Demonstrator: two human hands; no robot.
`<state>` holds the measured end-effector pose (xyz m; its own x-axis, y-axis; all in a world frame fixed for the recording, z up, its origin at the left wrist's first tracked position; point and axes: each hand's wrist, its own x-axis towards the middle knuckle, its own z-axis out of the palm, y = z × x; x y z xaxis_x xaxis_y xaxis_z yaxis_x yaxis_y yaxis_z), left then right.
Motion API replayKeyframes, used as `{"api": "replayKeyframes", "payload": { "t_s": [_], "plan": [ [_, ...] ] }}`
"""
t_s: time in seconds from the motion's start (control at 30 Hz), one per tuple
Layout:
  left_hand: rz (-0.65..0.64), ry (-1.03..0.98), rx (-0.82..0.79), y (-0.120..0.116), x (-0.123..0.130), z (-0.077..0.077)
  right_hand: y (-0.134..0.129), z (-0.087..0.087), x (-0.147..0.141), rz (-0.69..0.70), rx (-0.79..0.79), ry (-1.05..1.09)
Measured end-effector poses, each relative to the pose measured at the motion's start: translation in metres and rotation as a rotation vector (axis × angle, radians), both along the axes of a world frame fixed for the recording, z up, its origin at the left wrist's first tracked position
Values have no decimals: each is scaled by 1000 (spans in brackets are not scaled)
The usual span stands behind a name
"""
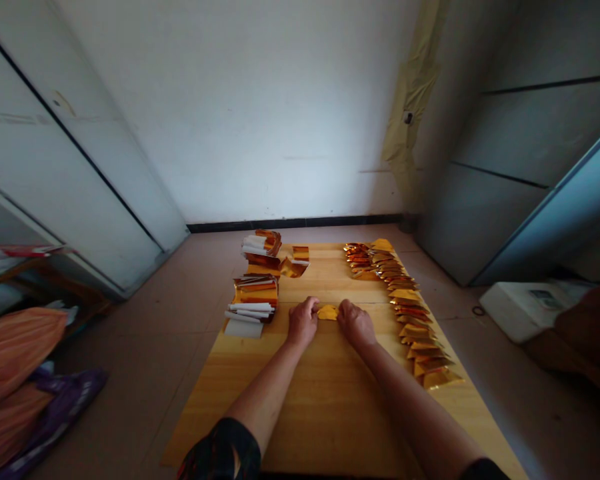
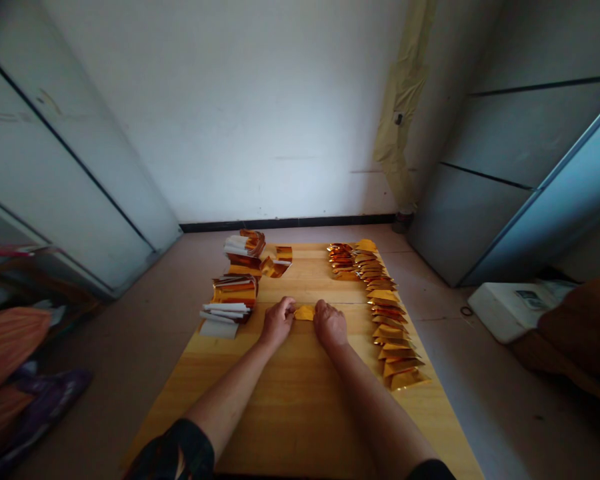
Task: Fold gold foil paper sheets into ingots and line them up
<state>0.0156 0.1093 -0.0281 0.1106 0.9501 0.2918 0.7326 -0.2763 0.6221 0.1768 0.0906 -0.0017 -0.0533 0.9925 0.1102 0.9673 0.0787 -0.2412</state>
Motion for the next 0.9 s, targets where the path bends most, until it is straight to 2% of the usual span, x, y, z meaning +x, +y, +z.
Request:
{"api": "replayKeyframes", "payload": {
  "t_s": [0.17,0.33,0.47,0.57,0.67,0.9],
  "plan": [
    [-6,35,-21,-1,1,4,2,3,1,15,-41,-24],
    [2,129,-37,-4,3,10,1,4,2,32,-14,-65],
    [-85,272,-30,-6,1,14,-1,1,2,41,5,-90],
    [-140,366,-53,-7,-1,17,-2,-3,4,41,20,-56],
    [-131,423,-49,-9,-2,18,-2,-6,6,34,33,5],
    [-111,426,-39,-11,0,22,1,-11,16,40,50,131]
  ]
}}
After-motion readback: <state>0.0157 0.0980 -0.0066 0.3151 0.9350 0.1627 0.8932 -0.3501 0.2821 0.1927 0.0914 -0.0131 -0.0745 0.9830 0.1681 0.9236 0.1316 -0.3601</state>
